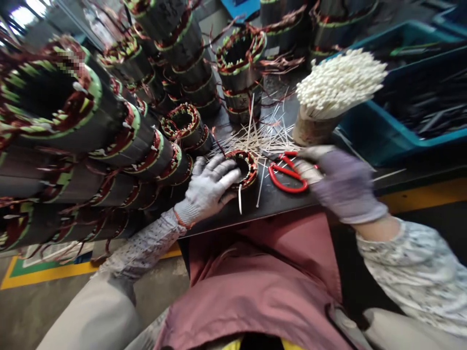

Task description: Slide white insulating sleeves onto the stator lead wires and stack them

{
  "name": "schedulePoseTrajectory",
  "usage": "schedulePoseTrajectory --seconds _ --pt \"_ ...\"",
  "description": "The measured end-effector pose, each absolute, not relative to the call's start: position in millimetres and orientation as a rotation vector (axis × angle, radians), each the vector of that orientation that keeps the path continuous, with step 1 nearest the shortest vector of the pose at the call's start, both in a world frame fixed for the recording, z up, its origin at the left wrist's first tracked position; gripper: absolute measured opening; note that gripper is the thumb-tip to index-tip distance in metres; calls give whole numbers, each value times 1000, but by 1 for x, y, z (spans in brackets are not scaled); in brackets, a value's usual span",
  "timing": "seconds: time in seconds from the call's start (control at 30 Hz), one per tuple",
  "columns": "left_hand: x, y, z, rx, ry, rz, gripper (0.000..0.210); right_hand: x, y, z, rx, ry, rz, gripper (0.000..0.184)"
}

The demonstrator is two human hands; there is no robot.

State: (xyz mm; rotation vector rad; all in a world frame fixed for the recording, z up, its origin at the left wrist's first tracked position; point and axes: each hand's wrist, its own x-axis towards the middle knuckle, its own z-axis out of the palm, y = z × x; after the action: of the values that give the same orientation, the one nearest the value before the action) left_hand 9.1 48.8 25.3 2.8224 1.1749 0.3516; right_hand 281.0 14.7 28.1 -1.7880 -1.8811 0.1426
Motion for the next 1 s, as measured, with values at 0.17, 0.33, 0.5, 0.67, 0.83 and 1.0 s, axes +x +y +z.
schedulePoseTrajectory --seconds 0.17,0.33,0.5,0.67,0.83,1.0 --pt "10 47 22 2835 1179 222 34 295 50 3 -2105 -2411 204 46" --pt "3 30 12 2786 1174 399 36 290 55 22 -2259 -2446 236 51" --pt "0 20 -1 2668 1191 608 34 292 -27 18 -2090 -2381 55 46" --pt "2 21 0 2649 1205 584 29 262 -56 14 -1815 -2511 -187 45" --pt "2 21 2 2668 1195 584 29 244 -34 26 -1798 -2600 -170 45" --pt "-3 25 2 2690 1140 602 28 251 -33 28 -1876 -2667 -97 46"
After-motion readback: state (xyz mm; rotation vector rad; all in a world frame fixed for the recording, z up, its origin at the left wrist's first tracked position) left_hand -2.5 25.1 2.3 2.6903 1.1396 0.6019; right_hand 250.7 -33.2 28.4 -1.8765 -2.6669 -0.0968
